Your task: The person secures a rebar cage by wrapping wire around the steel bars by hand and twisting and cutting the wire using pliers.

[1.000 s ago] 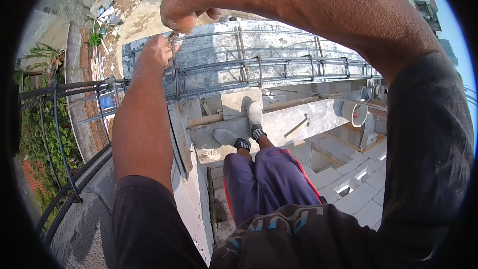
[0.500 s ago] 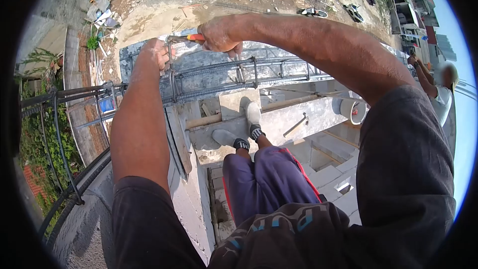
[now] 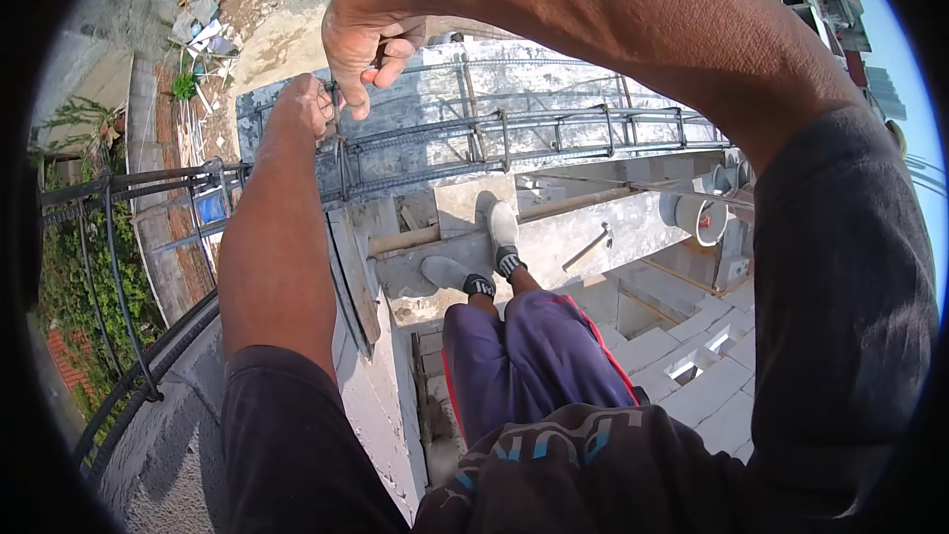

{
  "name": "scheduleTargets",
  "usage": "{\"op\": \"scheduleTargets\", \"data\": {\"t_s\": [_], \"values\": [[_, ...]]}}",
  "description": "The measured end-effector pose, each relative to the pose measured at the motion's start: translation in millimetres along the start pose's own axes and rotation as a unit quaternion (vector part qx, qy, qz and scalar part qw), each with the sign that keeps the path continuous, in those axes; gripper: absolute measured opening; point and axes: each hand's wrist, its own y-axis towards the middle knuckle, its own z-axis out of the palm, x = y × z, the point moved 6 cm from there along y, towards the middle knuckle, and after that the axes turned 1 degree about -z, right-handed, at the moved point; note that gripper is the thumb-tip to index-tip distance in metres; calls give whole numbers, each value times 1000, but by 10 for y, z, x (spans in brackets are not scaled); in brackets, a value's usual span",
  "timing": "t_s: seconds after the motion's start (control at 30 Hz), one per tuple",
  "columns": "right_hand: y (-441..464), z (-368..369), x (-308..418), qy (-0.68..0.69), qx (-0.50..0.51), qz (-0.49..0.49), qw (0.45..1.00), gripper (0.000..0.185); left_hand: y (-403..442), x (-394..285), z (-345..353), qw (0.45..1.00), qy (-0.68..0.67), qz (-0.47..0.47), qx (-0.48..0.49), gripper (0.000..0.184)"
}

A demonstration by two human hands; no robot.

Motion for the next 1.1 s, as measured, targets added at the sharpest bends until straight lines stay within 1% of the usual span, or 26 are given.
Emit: {"op": "scheduleTargets", "data": {"t_s": [0.07,0.1,0.13,0.17,0.2,0.27,0.3,0.33,0.37,0.4,0.43,0.47,0.5,0.57,0.6,0.67,0.7,0.73,0.77,0.8,0.83,0.93,0.97,1.03,1.07,1.1], "values": [[43,9,-91,51,-2,-15,999,31,-7,15,-6,998,-67,7,-5,33],[73,-21,-53,-62,-63,-31,996,31,-10,11,-8,999,-45,23,1,33],[108,-23,15,-172,-123,-48,976,32,-12,15,-17,999,-22,38,4,33],[129,-19,81,-278,-180,-65,941,34,-13,19,-27,999,3,53,8,34],[-198,24,278,-389,-226,-62,891,41,34,37,-36,999,-12,42,9,34],[-341,115,283,-479,-314,-136,808,38,151,55,-6,999,-41,21,13,34],[-403,154,304,-519,-355,-172,758,37,58,46,4,1000,-17,15,14,34],[-285,119,392,-537,-234,-118,802,31,-112,7,-1,1000,7,11,13,33],[-251,38,397,-423,-193,-96,880,30,-222,0,3,999,32,5,13,33],[-182,-67,329,-300,-147,-70,940,29,-227,16,22,1000,26,-5,6,33],[-89,-187,206,-171,-100,-42,979,28,-220,21,37,1000,19,-13,0,33],[152,-195,-15,11,-67,-49,996,29,-215,23,35,1000,10,-21,-8,33],[394,-202,-237,194,-35,-45,979,29,-275,12,39,1000,20,-17,-7,32],[310,-129,-176,48,-61,-7,997,30,-467,-11,47,999,35,-10,-3,30],[238,-90,-130,-24,-74,10,997,30,-496,14,28,1000,27,-11,4,30],[74,-98,-72,-166,-107,48,979,31,-538,-9,51,1000,13,-6,23,30],[33,-130,-85,-237,-123,69,961,31,-558,-16,68,1000,-4,-2,14,31],[214,20,-31,-498,-20,31,866,35,-571,-22,90,1000,-22,3,5,31],[262,-6,-157,-338,-78,20,938,33,-577,-26,89,999,-40,7,-5,32],[161,-27,-194,-166,-131,-10,977,32,-512,-12,74,1000,-31,1,-3,32],[127,-5,-183,-109,-139,-8,984,33,-427,5,48,1000,-22,-5,-2,33],[-45,52,-252,16,-70,-34,997,35,-406,-27,87,999,35,-11,11,39],[-64,23,-283,19,-73,-34,997,38,-434,-21,85,998,56,-14,14,42],[-65,-39,-322,29,-81,-37,996,46,-384,13,33,999,25,-7,21,45],[-38,-77,-309,-51,-137,-20,989,44,-360,35,36,1000,9,-5,27,46],[-64,-113,-280,-151,-243,-74,955,41,-380,50,41,999,18,-1,26,46]]}}
